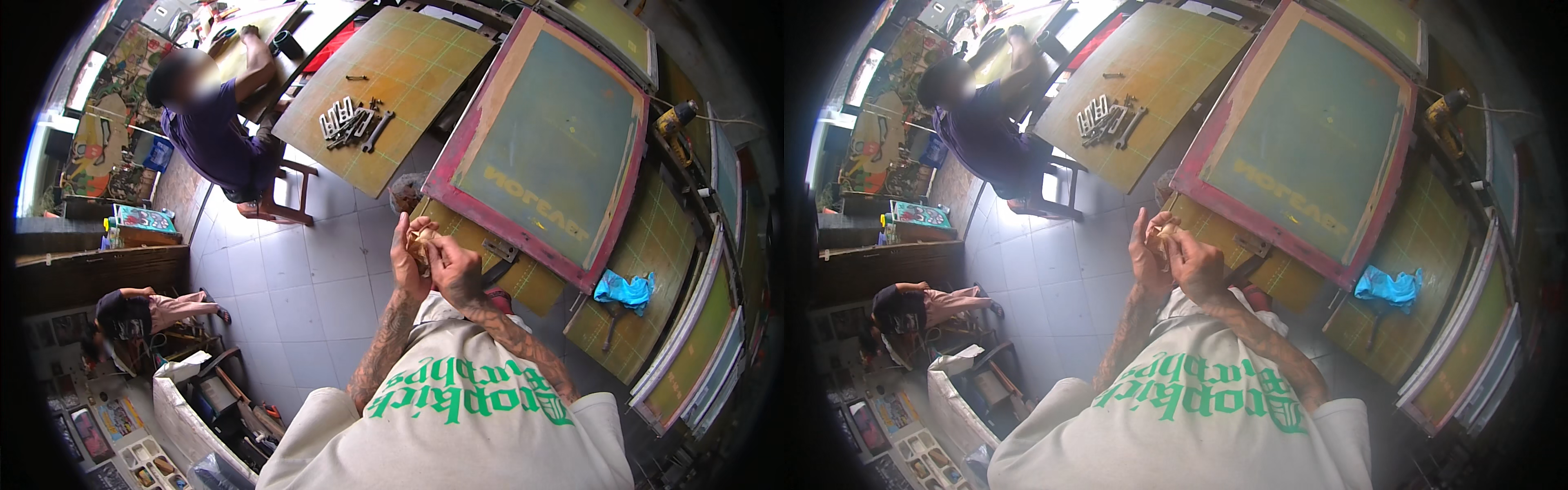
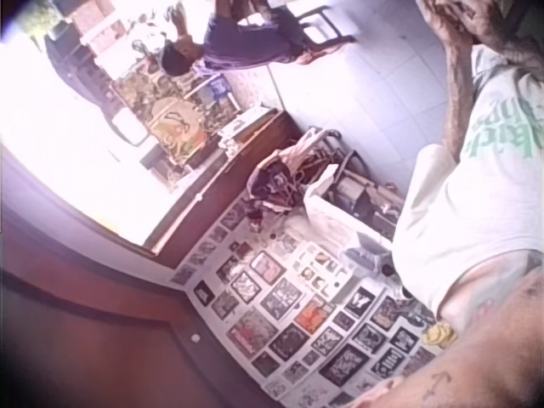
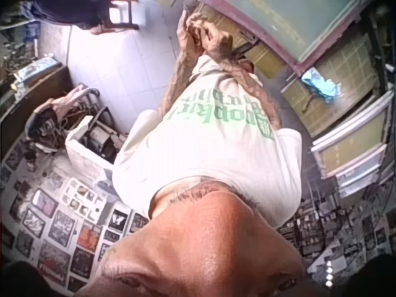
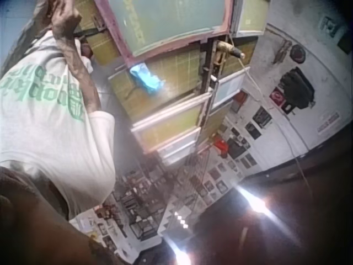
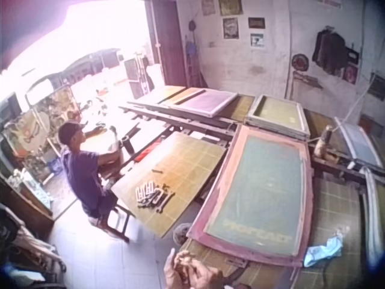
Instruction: The person uses a small tool to scrape and clean the edges of a screen frame, then uses a wrench to tighten bolts on the frame's corners. The person works on a single frame while another person works in the background.
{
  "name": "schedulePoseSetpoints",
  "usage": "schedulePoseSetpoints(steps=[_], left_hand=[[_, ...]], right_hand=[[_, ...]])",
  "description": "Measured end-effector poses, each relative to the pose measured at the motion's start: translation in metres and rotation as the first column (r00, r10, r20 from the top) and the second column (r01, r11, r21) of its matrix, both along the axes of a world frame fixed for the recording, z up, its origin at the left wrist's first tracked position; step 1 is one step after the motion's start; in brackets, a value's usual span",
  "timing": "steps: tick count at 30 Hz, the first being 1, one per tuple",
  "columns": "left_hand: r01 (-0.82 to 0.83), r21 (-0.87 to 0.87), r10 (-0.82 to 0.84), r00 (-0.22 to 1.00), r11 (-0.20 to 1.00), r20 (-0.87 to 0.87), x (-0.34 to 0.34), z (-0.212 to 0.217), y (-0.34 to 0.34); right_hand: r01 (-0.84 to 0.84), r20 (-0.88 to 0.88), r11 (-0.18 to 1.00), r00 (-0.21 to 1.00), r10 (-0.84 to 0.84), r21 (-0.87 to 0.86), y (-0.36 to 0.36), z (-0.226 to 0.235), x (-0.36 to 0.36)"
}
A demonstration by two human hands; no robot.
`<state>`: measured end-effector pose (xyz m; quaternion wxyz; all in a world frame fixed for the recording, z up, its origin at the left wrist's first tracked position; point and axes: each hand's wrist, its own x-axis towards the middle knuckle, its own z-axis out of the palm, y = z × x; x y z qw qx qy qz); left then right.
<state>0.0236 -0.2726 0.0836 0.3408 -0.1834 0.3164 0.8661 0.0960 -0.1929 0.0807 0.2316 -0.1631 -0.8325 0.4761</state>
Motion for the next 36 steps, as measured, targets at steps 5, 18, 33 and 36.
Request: schedulePoseSetpoints(steps=[5,18,33,36], left_hand=[[-0.060,-0.037,0.062,0.997,0.998,0.054,0.018,-0.029,-0.002],[-0.097,0.534,-0.116,0.929,0.840,0.351,0.015,-0.109,-0.078],[0.492,0.151,-0.515,0.812,0.857,0.276,0.021,-0.097,-0.037],[0.284,0.101,-0.296,0.825,0.954,0.481,-0.009,-0.146,-0.055]], right_hand=[[-0.127,-0.019,0.899,0.989,0.148,0.418,0.002,-0.017,0.004],[-0.273,0.523,0.958,0.831,0.187,0.090,0.051,-0.027,0.113],[-0.317,0.566,0.944,0.797,0.211,0.094,0.022,0.009,0.111],[-0.172,0.564,0.961,0.781,0.268,-0.219,0.036,0.038,0.094]])
